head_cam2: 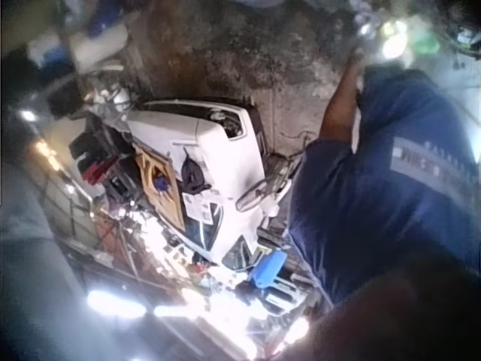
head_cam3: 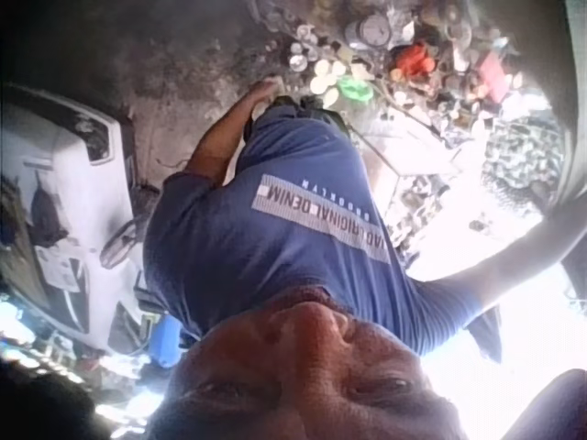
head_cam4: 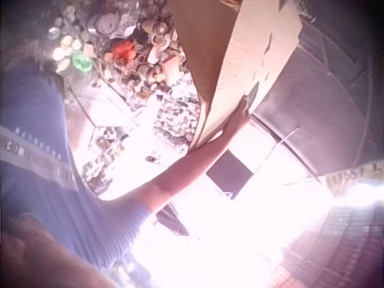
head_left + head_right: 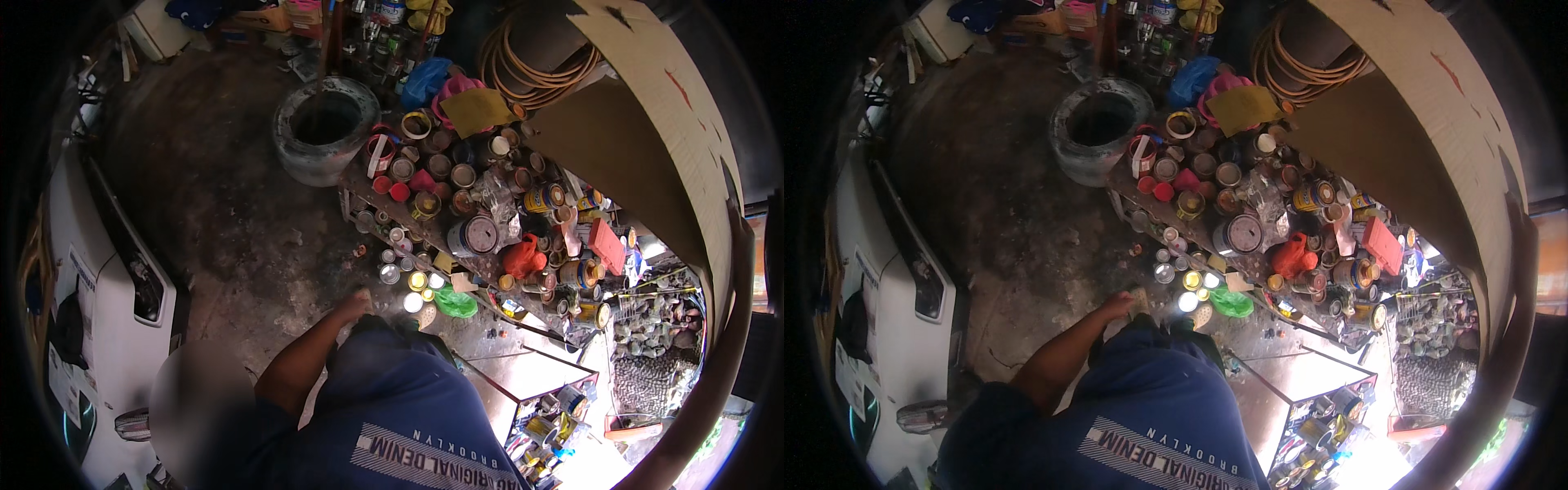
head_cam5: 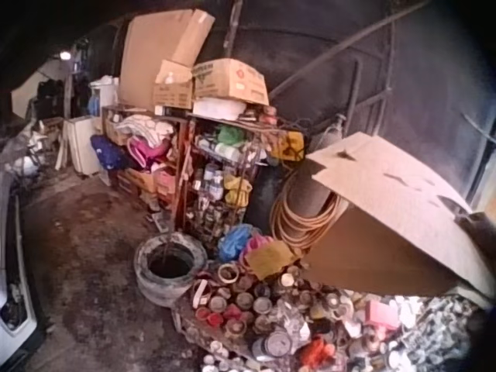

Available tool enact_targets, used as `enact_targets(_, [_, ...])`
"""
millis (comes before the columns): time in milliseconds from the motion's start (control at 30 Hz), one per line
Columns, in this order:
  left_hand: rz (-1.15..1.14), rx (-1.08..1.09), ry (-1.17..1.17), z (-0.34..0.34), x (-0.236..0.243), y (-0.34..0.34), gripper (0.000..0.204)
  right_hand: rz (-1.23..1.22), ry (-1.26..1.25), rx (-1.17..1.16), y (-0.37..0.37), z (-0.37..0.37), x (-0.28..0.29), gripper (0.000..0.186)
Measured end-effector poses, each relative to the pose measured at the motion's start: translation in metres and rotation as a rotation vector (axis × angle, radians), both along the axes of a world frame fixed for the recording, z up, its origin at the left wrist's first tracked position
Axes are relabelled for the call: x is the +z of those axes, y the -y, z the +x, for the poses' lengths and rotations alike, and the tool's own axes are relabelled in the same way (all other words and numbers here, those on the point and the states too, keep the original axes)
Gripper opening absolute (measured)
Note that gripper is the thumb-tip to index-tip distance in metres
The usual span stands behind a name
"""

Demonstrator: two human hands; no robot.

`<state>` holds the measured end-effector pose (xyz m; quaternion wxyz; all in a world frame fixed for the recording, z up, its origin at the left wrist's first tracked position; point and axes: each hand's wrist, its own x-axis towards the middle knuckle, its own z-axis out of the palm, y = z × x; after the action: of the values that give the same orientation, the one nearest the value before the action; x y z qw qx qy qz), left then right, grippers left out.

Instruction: The person opens a small paint can and pours its contents into a larger container. They then use a stick to stir the mixture thoroughly. Afterward, they pick up a spray gun and walk towards a car part in the garage.

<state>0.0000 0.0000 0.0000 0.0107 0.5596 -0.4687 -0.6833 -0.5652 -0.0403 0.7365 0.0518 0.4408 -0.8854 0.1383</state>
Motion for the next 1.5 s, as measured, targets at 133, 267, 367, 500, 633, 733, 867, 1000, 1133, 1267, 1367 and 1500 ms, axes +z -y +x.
enact_targets(133, [-0.030,-0.124,0.116,0.004,0.001,0.004,0.039,0.008,-0.019,-0.006,0.000,0.001,-0.003,0.075])
enact_targets(267, [-0.043,-0.225,0.368,0.024,-0.015,-0.002,0.036,0.035,-0.082,-0.046,-0.013,0.005,0.007,0.075])
enact_targets(367, [-0.113,0.065,0.317,0.072,-0.057,-0.034,0.034,0.050,-0.088,-0.076,0.002,0.013,0.012,0.072])
enact_targets(500, [0.001,-0.150,0.338,0.093,-0.044,-0.030,0.031,-0.013,-0.114,-0.028,-0.015,0.004,0.020,0.070])
enact_targets(633, [0.086,-0.213,0.332,0.109,-0.060,-0.037,0.036,-0.047,-0.080,-0.011,-0.009,-0.002,0.015,0.069])
enact_targets(733, [0.162,-0.066,0.321,0.079,-0.037,-0.025,0.037,-0.072,-0.091,-0.018,-0.014,-0.002,0.019,0.068])
enact_targets(867, [0.140,0.045,0.326,0.058,-0.023,-0.013,0.037,-0.122,-0.079,-0.008,-0.016,-0.012,0.022,0.067])
enact_targets(1000, [0.123,0.079,0.284,0.045,-0.004,-0.004,0.038,-0.158,-0.064,0.016,-0.011,-0.011,0.021,0.066])
enact_targets(1133, [0.101,0.058,0.266,0.046,0.012,0.003,0.037,-0.191,-0.045,0.030,-0.007,-0.008,0.020,0.065])
enact_targets(1267, [0.151,-0.038,0.240,0.058,-0.005,0.008,0.036,-0.225,-0.042,0.022,-0.013,0.001,0.027,0.064])
enact_targets(1367, [0.187,-0.024,0.253,0.054,0.011,0.009,0.038,-0.245,-0.040,0.010,-0.019,0.007,0.027,0.063])
enact_targets(1500, [0.146,-0.045,0.391,0.082,0.003,0.001,0.036,-0.295,0.034,0.084,0.006,0.013,0.006,0.062])
